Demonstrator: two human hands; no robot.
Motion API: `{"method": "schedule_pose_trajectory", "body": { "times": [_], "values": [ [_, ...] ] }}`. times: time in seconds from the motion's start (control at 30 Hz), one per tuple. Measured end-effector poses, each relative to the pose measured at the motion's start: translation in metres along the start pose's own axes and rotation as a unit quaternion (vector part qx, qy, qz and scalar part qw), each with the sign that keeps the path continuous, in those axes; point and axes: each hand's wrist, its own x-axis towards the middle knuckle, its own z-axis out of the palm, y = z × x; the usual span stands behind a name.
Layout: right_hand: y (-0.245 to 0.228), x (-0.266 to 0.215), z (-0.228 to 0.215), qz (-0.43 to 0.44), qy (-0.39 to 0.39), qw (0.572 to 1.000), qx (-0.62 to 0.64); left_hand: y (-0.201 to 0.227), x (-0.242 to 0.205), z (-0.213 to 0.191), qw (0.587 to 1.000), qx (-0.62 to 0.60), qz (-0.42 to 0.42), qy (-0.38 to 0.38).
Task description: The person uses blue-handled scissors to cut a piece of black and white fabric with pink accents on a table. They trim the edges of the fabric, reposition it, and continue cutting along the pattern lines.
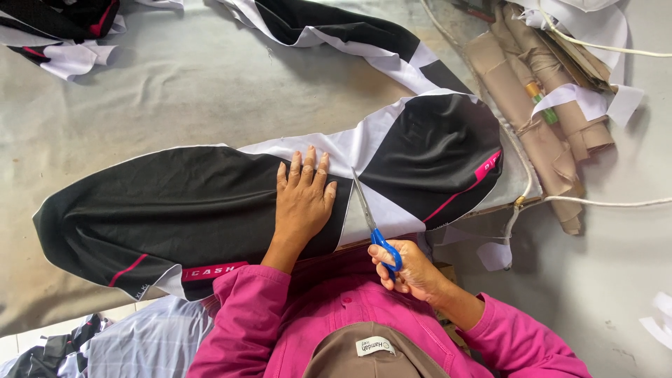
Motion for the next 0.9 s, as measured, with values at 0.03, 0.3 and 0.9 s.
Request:
{"method": "schedule_pose_trajectory", "body": {
  "times": [0.03,0.3,0.9],
  "values": [
    [-0.004,-0.002,0.002,-0.001,0.000,1.000,0.000,0.000,0.000,0.000,1.000,0.000,0.000,0.001],
    [-0.030,0.005,0.009,0.020,-0.033,0.999,-0.001,0.001,0.000,0.000,1.000,0.002,0.004,0.001],
    [-0.055,0.045,0.020,0.009,-0.064,0.998,0.003,0.001,-0.001,0.003,1.000,0.013,0.009,0.009]
  ]
}}
